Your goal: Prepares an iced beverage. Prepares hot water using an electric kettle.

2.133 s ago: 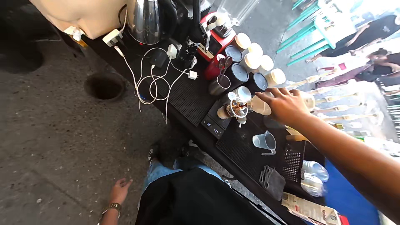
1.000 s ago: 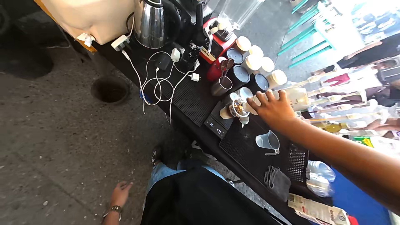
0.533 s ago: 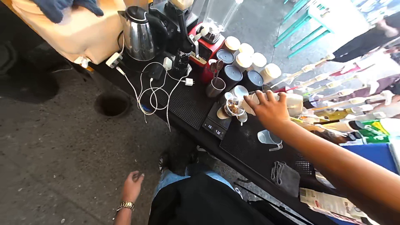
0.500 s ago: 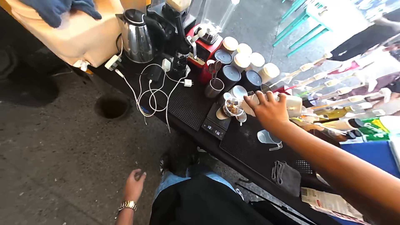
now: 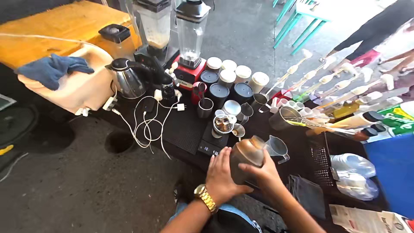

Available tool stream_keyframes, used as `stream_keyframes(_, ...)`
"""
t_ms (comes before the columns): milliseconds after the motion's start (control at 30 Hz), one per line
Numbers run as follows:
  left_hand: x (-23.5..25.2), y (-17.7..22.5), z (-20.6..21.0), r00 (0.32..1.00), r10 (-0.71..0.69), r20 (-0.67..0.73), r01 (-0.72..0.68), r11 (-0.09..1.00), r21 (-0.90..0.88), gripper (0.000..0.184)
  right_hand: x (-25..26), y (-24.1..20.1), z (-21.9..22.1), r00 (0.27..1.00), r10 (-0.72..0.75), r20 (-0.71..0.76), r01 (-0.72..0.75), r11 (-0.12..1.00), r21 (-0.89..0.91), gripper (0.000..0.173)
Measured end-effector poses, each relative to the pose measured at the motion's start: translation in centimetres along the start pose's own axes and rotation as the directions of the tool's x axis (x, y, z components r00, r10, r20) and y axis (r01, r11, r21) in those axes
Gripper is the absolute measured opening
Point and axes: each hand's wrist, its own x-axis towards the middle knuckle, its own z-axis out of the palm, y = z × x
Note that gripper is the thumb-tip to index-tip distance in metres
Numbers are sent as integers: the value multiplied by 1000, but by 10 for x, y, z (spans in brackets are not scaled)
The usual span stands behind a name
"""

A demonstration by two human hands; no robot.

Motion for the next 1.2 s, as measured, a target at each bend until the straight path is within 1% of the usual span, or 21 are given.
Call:
stream_keyframes(67,9,13,20,992,40,-121,-40,999,0,118,-10,-6,-5,999,-46,-7,46,997,57,118)
stream_keyframes(133,10,20,40,971,90,-223,-100,994,-36,108,-13,-10,-26,992,-120,40,120,993,15,116)
stream_keyframes(200,13,27,54,954,109,-278,-134,988,-75,105,-10,-15,-55,966,-186,181,190,982,-3,112)
stream_keyframes(267,16,34,62,937,142,-319,-182,978,-99,106,-2,-28,-93,901,-195,387,172,981,92,107)
stream_keyframes(300,18,36,66,924,180,-336,-227,968,-106,104,6,-37,-114,874,-177,453,132,983,129,102)
stream_keyframes(400,20,43,74,893,321,-315,-375,918,-128,100,43,-71,-160,852,-94,515,51,994,96,65)
stream_keyframes(433,20,46,77,889,360,-285,-405,907,-118,98,54,-84,-166,810,-90,580,98,995,18,51)
stream_keyframes(467,21,50,81,882,394,-258,-428,899,-90,97,63,-97,-166,732,-82,676,184,980,-81,40)
stream_keyframes(533,20,57,89,868,439,-233,-450,893,7,94,70,-122,-148,515,20,857,438,853,-283,29)
stream_keyframes(600,16,60,98,859,448,-247,-439,894,93,89,67,-133,-128,346,171,922,651,664,-368,27)
stream_keyframes(667,9,59,104,861,447,-243,-421,894,151,85,64,-133,-116,224,294,929,742,568,-358,33)
stream_keyframes(767,3,56,114,841,464,-277,-426,885,189,81,60,-128,-108,129,343,930,805,511,-300,41)
stream_keyframes(867,5,55,119,820,424,-385,-365,905,221,79,55,-124,-102,120,247,962,893,397,-213,49)
stream_keyframes(900,6,55,120,813,417,-407,-338,906,254,77,53,-121,-102,145,230,962,902,370,-224,52)
stream_keyframes(933,6,55,123,812,406,-419,-301,907,296,76,52,-117,-104,211,250,945,884,363,-294,54)
stream_keyframes(967,8,55,124,812,396,-428,-256,902,349,76,53,-115,-106,313,304,900,839,356,-412,60)
stream_keyframes(1000,13,54,123,807,398,-437,-209,884,419,76,59,-115,-106,416,388,822,768,334,-546,75)
stream_keyframes(1033,18,53,121,805,407,-432,-168,854,492,75,67,-115,-104,480,494,725,681,310,-663,93)
stream_keyframes(1067,20,53,122,809,413,-419,-143,829,541,74,74,-113,-104,503,581,640,613,282,-738,107)
stream_keyframes(1100,21,52,125,814,413,-409,-132,816,562,75,78,-109,-104,509,631,586,582,250,-774,110)
stream_keyframes(1200,32,46,135,833,385,-399,-136,839,526,87,81,-107,-103,531,661,530,593,157,-790,95)
